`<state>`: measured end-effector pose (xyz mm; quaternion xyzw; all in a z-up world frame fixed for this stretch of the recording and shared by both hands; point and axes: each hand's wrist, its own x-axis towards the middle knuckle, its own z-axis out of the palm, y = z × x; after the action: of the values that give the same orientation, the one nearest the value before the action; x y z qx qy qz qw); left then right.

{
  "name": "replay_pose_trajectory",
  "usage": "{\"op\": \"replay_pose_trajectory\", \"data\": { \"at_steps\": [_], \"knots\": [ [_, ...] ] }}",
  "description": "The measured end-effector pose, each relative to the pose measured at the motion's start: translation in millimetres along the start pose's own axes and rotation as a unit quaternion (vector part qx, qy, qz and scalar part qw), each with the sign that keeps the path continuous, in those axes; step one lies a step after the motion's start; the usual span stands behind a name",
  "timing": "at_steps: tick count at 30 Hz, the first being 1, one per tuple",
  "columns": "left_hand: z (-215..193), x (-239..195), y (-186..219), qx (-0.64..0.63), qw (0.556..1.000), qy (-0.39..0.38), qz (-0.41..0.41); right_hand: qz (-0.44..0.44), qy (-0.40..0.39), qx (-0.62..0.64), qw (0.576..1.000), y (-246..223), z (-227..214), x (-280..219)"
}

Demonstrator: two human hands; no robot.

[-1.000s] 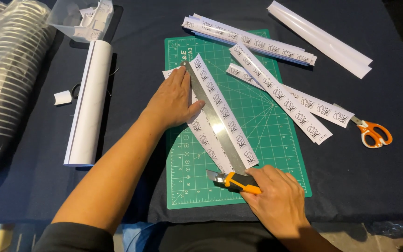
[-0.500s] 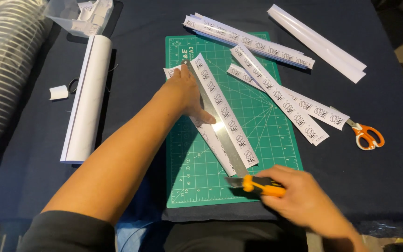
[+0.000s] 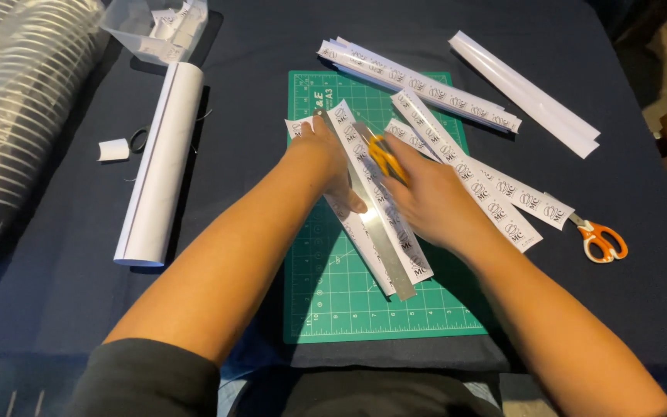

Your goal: Cutting printed paper into strips using a utility knife and a metal ruler on a cutting mat.

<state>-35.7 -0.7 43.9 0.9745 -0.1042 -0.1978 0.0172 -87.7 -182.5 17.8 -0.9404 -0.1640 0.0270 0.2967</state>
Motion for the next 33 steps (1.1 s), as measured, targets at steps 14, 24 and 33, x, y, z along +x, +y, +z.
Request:
{"op": "replay_pose_trajectory", "data": {
  "at_steps": [14, 24, 33],
  "knots": [
    [14, 4, -3, -0.030, 0.999, 0.011, 0.001, -0.009, -0.043, -0.152, 0.987, -15, 35, 88],
    [14, -2, -2, -0.029, 0.999, 0.015, 0.001, -0.023, -0.055, -0.168, 0.984, -18, 35, 90],
    [14, -5, 0, -0.028, 1.000, 0.011, -0.006, -0.027, -0.053, -0.190, 0.980, -36, 28, 94]
  ]
}}
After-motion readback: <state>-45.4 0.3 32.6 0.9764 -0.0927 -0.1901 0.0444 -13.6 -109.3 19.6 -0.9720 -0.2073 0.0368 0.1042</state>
